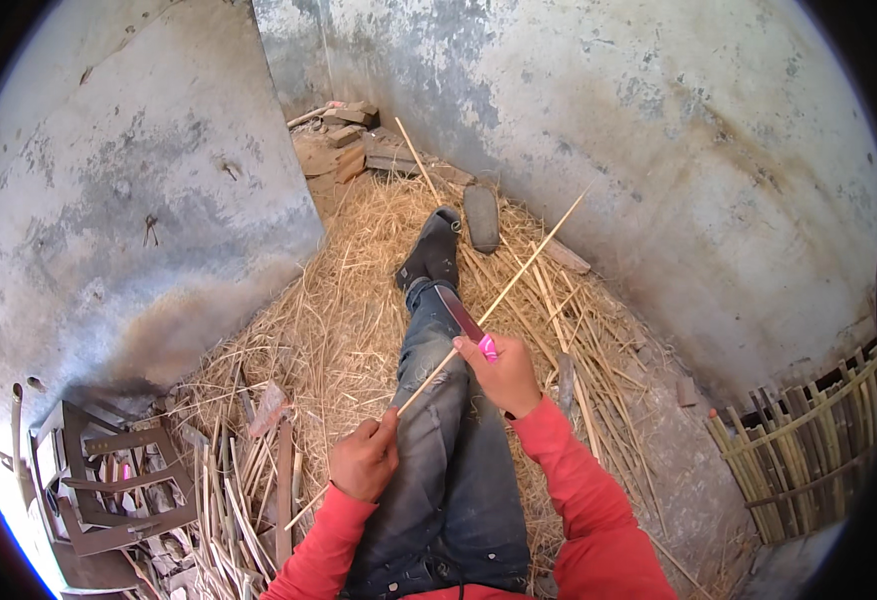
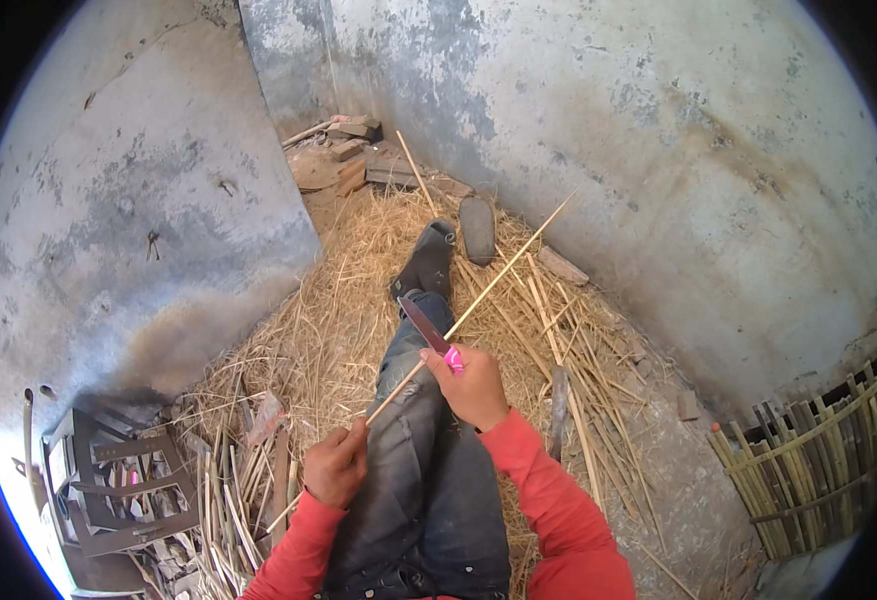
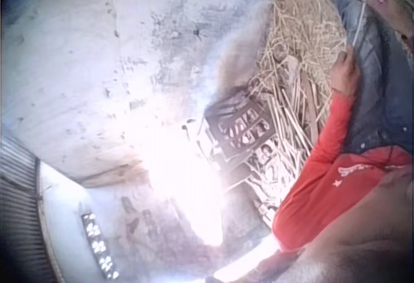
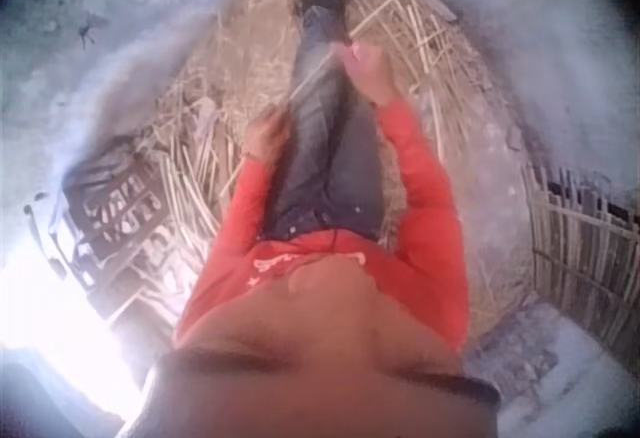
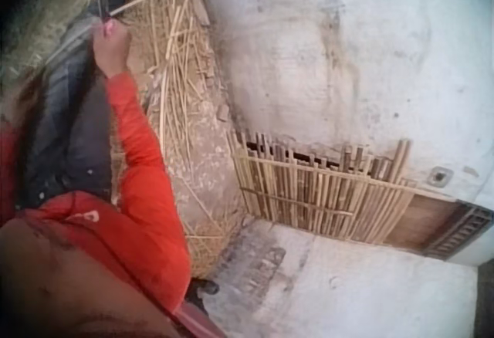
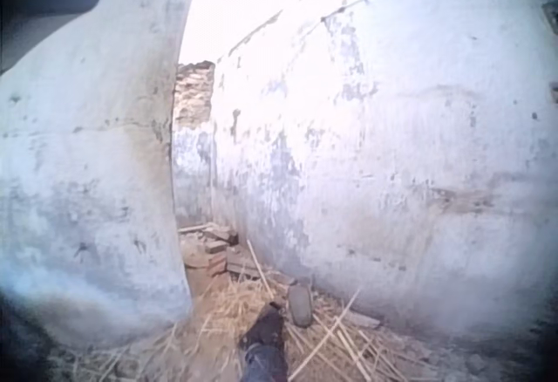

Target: The person strips thin layers from bamboo sticks using a small knife.

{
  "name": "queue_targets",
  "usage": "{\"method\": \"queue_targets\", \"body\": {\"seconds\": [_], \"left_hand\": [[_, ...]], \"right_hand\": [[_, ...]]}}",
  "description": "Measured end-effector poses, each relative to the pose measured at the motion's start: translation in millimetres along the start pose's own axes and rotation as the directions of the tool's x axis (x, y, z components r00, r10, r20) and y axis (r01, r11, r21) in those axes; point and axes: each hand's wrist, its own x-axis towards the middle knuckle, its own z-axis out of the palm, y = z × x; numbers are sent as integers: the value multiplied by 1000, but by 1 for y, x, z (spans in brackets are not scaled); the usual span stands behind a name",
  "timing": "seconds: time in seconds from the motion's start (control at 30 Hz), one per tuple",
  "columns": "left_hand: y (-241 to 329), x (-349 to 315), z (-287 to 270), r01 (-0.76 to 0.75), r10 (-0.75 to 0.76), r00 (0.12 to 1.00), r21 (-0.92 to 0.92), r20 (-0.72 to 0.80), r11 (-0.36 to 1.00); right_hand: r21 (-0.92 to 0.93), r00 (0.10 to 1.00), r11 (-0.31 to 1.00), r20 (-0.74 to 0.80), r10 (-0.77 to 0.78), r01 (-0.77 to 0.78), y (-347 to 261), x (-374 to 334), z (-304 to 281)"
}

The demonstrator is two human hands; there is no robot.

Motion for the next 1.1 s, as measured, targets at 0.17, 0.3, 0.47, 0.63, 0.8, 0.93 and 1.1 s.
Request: {"method": "queue_targets", "body": {"seconds": [0.17,0.3,0.47,0.63,0.8,0.93,1.1], "left_hand": [[3,10,2,47,-47,999,23,-22,999],[-6,25,9,69,-79,987,-76,-141,995],[-12,28,-8,84,-108,978,-138,-178,987],[-17,16,-9,4,-25,992,-173,-121,985],[-47,8,11,-20,22,1000,-183,12,983],[-62,13,19,-63,68,998,-252,9,966],[-58,22,13,-128,138,989,-170,50,977]], "right_hand": [[-64,985,984,58,-161,164,-14,-12,13],[26,946,964,186,-265,265,-36,-34,17],[194,985,975,-113,128,-104,-16,-18,-13],[-3,915,999,-401,-51,54,30,10,-68],[-27,957,991,-265,120,-132,50,19,-64],[-257,938,962,-346,1,-96,82,47,-61],[-330,922,934,-387,-3,-136,90,60,-57]]}}
